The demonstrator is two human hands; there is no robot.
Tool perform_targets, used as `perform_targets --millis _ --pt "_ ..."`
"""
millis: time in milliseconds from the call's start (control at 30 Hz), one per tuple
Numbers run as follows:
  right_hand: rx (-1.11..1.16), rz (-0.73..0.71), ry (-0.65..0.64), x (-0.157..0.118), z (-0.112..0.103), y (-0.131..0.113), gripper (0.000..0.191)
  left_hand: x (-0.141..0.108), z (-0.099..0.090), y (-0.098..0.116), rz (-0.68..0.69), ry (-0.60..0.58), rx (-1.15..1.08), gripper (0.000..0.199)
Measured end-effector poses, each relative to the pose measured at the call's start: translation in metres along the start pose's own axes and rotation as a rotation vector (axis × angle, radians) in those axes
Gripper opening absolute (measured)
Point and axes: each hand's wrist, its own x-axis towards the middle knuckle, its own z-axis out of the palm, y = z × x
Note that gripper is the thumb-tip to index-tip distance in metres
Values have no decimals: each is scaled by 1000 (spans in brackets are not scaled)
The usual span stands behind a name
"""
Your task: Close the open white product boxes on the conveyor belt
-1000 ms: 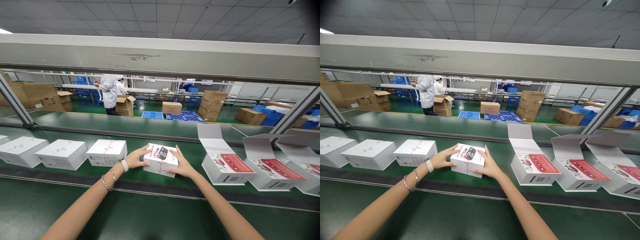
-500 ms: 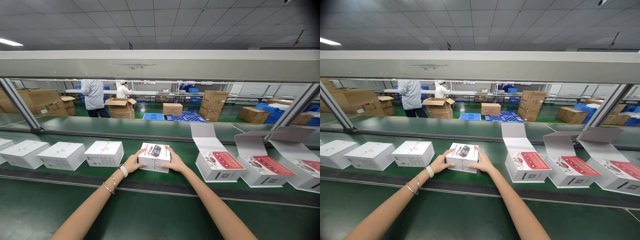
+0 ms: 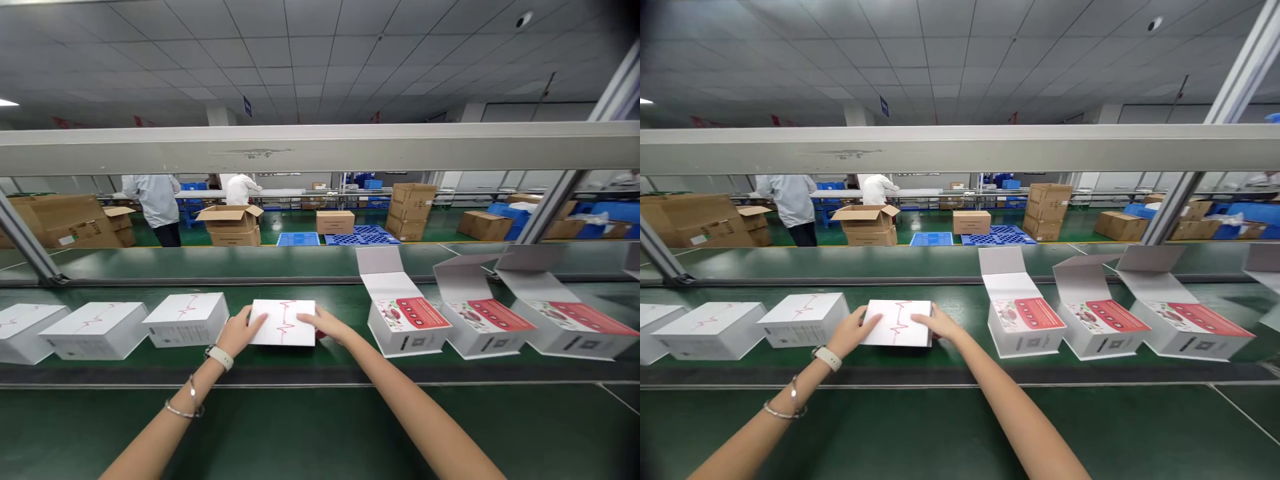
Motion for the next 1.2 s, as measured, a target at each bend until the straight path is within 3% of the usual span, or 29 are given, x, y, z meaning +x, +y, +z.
perform_targets --millis 133,233,300,333,367,400,433,500,533,600,667,733,800,900,1033,1100,1200 --pt "-169 99 -11 -1 4 -25 54 17 -2 10 -108 -97 37 58" --pt "-207 -37 81 -23 -17 -31 42 27 -3 10 -158 -95 89 66" --pt "-251 -208 231 -55 -48 -21 35 31 -3 20 -118 55 152 74" --pt "-280 -302 336 -73 -68 -9 37 33 -1 32 -56 159 145 73" --pt "-370 -485 553 -91 -89 5 38 36 4 49 21 249 81 69" --pt "-413 -600 780 -108 -111 23 37 41 10 71 79 288 -60 62" --pt "-414 -625 970 -122 -132 42 38 50 20 98 118 291 -238 54" --pt "-345 -511 1136 -139 -170 82 47 75 46 157 33 78 -710 47" --pt "-261 -415 1156 -143 -185 101 51 92 61 186 -9 17 -780 50" --pt "-56 -251 1075 -145 -206 133 63 126 94 238 -95 -60 -854 61" --pt "110 -195 941 -144 -218 156 73 152 123 277 -133 -166 -909 68" --pt "205 -215 841 -144 -227 169 75 166 142 301 -112 -277 -957 74" --pt "286 -226 806 -147 -236 175 70 166 149 315 -61 -364 -997 78" --pt "446 -203 800 -155 -251 175 67 148 140 324 238 -450 -886 73" --pt "559 -160 710 -161 -270 179 82 98 126 325 671 -433 -459 62" --pt "539 -131 666 -162 -277 183 87 65 132 323 816 -334 -247 56" --pt "483 -123 619 -165 -285 189 89 20 156 312 1030 -70 43 41"
